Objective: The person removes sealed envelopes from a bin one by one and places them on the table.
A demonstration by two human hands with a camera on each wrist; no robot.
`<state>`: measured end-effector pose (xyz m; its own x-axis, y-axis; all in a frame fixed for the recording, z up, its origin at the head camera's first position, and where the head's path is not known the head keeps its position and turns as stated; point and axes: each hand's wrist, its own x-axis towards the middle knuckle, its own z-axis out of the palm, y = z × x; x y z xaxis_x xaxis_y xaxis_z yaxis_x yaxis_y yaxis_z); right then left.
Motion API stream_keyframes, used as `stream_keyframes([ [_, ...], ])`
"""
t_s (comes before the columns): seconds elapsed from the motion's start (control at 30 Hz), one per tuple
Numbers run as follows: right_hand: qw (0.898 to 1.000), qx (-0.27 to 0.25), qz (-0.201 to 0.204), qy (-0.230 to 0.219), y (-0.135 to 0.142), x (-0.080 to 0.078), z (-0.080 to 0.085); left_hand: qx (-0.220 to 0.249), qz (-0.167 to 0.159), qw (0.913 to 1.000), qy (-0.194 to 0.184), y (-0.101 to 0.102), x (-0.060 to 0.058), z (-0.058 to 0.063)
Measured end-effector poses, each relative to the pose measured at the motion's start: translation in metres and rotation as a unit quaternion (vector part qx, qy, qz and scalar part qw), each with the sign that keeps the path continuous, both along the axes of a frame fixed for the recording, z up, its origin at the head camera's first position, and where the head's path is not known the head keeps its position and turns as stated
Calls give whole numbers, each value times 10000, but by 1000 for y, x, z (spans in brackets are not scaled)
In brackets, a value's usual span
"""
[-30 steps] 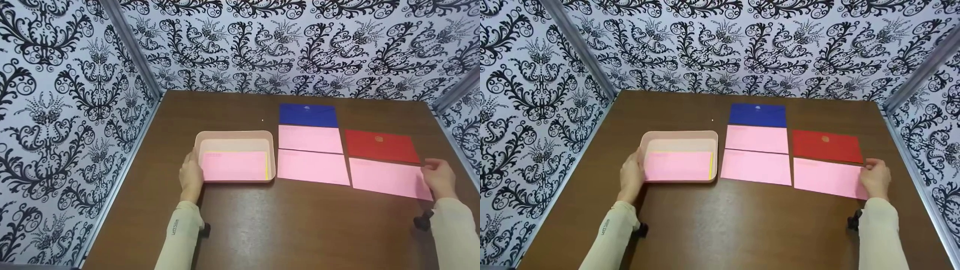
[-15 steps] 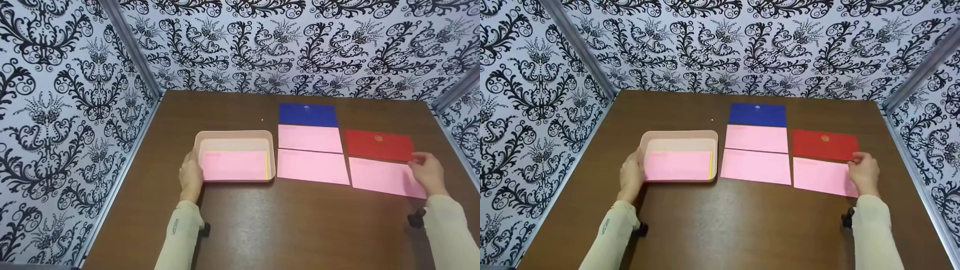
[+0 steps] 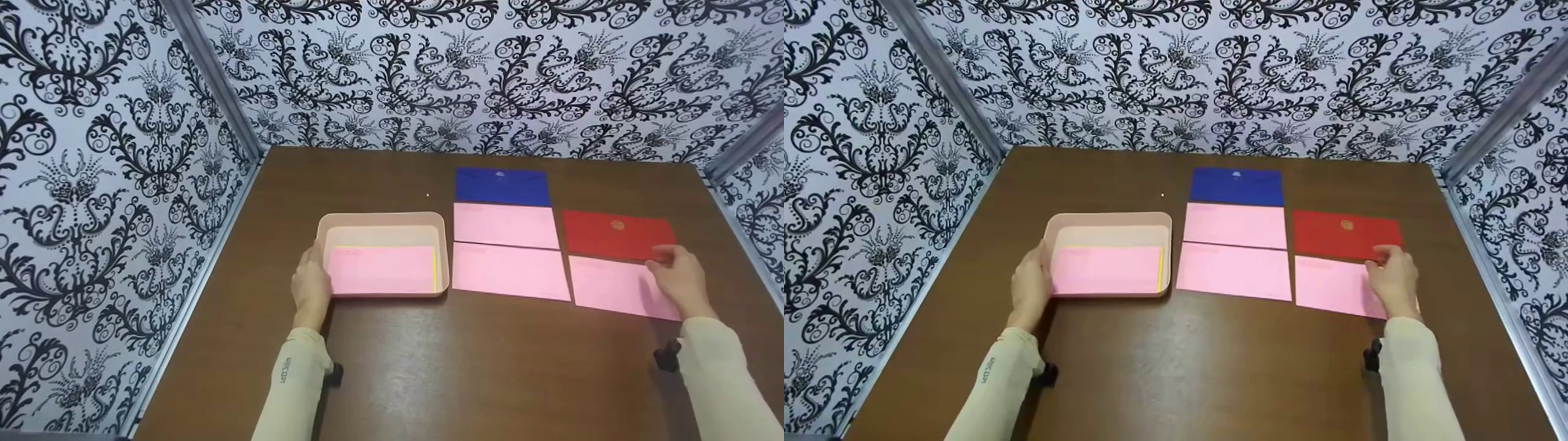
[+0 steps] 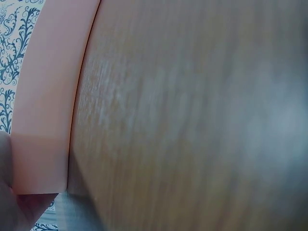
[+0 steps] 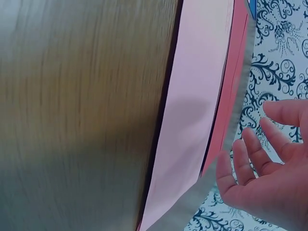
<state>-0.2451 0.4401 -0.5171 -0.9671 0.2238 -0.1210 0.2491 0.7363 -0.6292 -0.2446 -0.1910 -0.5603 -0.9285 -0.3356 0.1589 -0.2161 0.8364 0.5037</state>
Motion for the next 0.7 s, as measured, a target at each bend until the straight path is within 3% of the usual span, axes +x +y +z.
stream_keyframes([
  [0.2, 9998, -213, 39, -36, -11, -1, -1, 65, 13, 10000, 40, 1, 0, 0],
  [0.7, 9985, 20, 391, 386, -31, -11, -5, -139, -30, 9999, 33, 0, 1, 0],
])
